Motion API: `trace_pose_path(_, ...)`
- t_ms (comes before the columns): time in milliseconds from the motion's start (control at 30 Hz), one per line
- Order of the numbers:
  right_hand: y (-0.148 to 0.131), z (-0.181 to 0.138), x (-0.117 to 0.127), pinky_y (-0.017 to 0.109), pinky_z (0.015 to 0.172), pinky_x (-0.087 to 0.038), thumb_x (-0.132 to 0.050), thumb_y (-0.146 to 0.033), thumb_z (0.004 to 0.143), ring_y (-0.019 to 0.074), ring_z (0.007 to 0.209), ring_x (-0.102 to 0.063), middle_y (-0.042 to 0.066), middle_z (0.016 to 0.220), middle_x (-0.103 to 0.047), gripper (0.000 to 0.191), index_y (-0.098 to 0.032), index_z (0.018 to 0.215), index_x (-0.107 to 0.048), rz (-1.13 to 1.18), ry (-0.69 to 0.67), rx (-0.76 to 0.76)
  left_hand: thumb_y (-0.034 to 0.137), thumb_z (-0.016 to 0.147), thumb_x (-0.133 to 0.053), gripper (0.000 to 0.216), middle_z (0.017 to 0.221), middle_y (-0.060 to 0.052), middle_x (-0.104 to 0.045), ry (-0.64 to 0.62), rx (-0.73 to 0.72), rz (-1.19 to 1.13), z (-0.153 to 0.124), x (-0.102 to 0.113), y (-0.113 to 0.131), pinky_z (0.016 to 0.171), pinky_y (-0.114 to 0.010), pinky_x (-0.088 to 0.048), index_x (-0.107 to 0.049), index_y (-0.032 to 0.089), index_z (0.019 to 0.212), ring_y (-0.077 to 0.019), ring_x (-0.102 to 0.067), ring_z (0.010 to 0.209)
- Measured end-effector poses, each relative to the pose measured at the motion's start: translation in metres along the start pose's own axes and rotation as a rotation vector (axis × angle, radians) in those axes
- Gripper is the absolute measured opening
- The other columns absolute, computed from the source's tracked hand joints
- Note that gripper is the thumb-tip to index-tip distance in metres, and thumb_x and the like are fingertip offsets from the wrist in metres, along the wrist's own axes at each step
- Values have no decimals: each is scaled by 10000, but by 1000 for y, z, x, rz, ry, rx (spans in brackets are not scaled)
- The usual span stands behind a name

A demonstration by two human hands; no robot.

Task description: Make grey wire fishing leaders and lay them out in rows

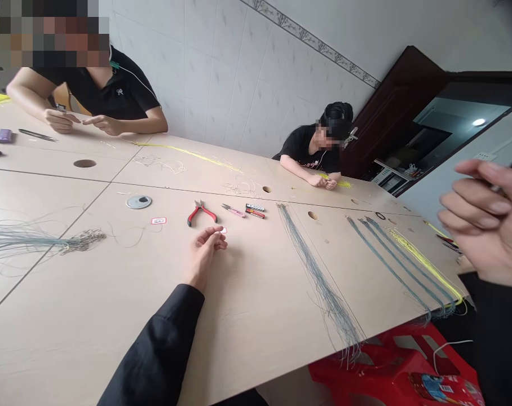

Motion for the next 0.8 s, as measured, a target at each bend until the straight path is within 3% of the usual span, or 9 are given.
trace_pose_path(100, -15, 28, -19, 406, 582, -72, -484, -275, 932, -2, 493, -199, -91, 546, -192, 256, -138, 1056, -660, 145, -23, -15, 312, 708, -721, 280, 704, -9, -618, -4, -3, -4, 0, 1, 1, 627, -251, -475, -673, 128, 913, -90, -559, 576)
trace_pose_path(233, -25, 58, -11, 404, 577, -87, -474, -259, 903, -12, 512, -228, -95, 553, -227, 331, -97, 1113, -672, 234, 98, 59, 319, 715, -720, 280, 706, -10, -615, -8, -8, -15, 1, 2, 2, 622, -255, -469, -674, 133, 918, -96, -563, 583)
trace_pose_path(367, -13, 58, -7, 342, 523, -93, -548, -265, 881, -7, 492, -233, -86, 547, -237, 262, -100, 1031, -685, 284, 135, 46, 313, 725, -714, 276, 722, -13, -617, -16, -9, -22, 2, 2, 1, 626, -253, -463, -671, 128, 925, -96, -565, 589)
trace_pose_path(467, 20, 34, -14, 278, 454, -106, -620, -246, 868, 22, 470, -227, -85, 549, -248, 175, -105, 963, -663, 246, 89, -103, 312, 734, -707, 271, 712, -9, -612, -17, -4, -26, 2, 2, -1, 631, -253, -462, -669, 127, 928, -96, -559, 588)
trace_pose_path(533, 53, 11, -24, 228, 413, -143, -650, -269, 845, 35, 466, -244, -82, 569, -271, 186, -114, 948, -649, 169, -16, -247, 308, 737, -701, 267, 710, -8, -611, -15, -1, -23, 3, 2, -2, 640, -256, -465, -669, 127, 932, -96, -558, 591)
trace_pose_path(700, 149, -55, -30, 179, 389, -152, -689, -545, 752, 44, 451, -199, -89, 580, -254, 433, -146, 895, -600, -110, -333, -584, 291, 717, -705, 269, 697, -6, -612, -3, 7, -17, 2, 0, -1, 628, -258, -463, -666, 123, 923, -97, -557, 581)
trace_pose_path(800, 184, -87, -28, 187, 419, -125, -649, -634, 747, 47, 469, -168, -88, 597, -229, 501, -156, 880, -580, -221, -556, -672, 277, 697, -711, 268, 686, -8, -617, 8, 5, -10, 1, -1, 2, 621, -256, -463, -670, 120, 909, -99, -562, 578)
Point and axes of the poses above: each hand's wrist, its own z-axis towards the middle knuckle, its own x-axis out of the back of the hand, y = z × x, the point moved 7 cm from there along z, towards the middle knuckle
